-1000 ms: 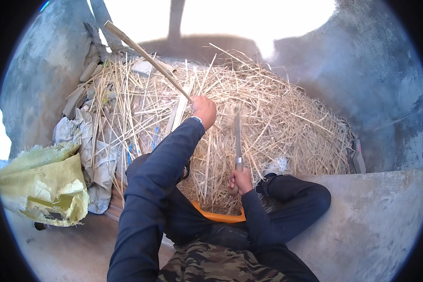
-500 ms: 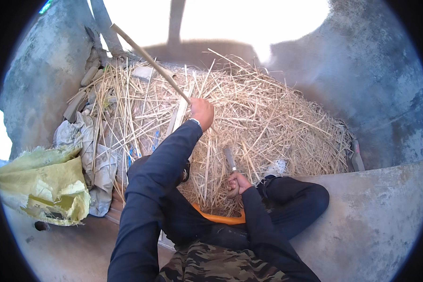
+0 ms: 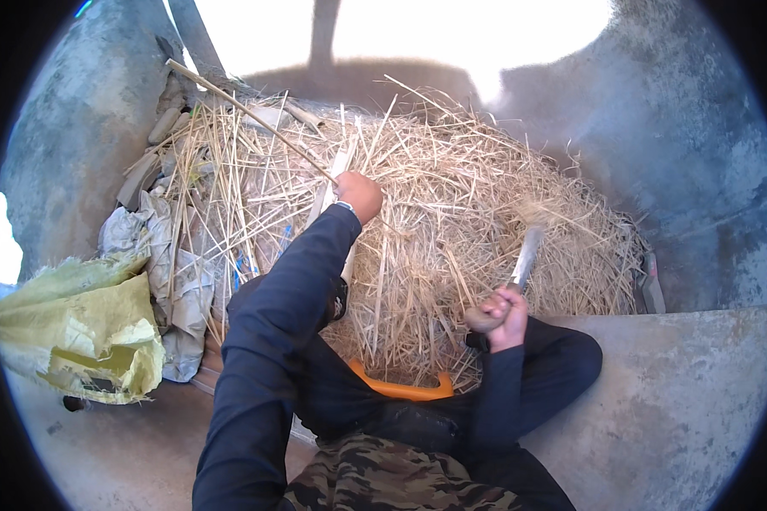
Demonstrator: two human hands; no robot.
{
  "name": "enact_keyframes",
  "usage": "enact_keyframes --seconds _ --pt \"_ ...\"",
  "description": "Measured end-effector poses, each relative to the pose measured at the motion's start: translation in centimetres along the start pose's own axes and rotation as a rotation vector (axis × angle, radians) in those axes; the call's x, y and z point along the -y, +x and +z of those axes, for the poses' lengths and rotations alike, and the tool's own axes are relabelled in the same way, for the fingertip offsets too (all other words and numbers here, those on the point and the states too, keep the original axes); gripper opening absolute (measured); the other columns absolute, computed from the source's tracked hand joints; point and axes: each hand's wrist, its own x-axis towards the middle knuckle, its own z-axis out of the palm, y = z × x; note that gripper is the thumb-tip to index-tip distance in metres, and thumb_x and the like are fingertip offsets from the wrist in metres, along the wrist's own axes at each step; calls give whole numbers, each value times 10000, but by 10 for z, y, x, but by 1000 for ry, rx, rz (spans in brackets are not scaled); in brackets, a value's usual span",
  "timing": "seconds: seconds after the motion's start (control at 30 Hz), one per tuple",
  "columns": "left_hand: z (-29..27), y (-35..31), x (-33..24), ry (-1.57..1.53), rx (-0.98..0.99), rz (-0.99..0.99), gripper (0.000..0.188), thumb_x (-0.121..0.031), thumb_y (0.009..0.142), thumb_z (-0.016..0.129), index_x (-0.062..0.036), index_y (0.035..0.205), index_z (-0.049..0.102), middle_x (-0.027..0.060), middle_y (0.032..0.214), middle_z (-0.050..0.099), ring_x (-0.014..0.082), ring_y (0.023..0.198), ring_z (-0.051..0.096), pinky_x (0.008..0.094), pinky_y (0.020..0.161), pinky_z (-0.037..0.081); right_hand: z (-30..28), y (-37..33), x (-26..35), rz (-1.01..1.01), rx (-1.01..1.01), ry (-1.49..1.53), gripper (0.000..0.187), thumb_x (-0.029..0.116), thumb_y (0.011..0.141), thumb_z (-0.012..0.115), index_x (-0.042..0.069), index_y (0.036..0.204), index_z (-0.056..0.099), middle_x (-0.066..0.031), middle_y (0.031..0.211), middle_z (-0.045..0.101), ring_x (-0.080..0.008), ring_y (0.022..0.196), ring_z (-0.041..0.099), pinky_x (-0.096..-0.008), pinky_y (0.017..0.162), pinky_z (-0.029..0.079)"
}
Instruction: The person sits on a floor covered with straw and uses a knife to strip the outer layer from thin wooden sticks. They hold the stick with one hand and scrape it with the knife in the other, repeating the process for multiple sticks.
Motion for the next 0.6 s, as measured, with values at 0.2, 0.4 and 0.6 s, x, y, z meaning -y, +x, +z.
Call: enact_keyframes --seconds 0.2,0.4,0.6 --pt "-6 -4 -11 -25 -69 15 159 -166 801 608 -133 897 731 66 899 710 226 846 688 334 706 488 -33 -15 -24 183 -141 205 200 42 809 480 119 633 422 30 528 405 -98 412 402 -271 464 436" --pt "-81 -52 -8 21 -28 111 159 -168 810 598 -140 869 743 65 859 713 249 818 688 327 614 473 -22 -56 -64 89 -225 -371 97 33 816 506 86 859 437 -13 554 425 -146 401 430 -330 451 449" --pt "-119 -87 -5 -202 -151 133 131 -165 781 613 -91 816 716 119 805 692 283 796 680 396 689 524 -37 -48 -67 143 -222 -415 144 27 813 518 76 912 426 -31 560 432 -154 375 421 -340 426 459"
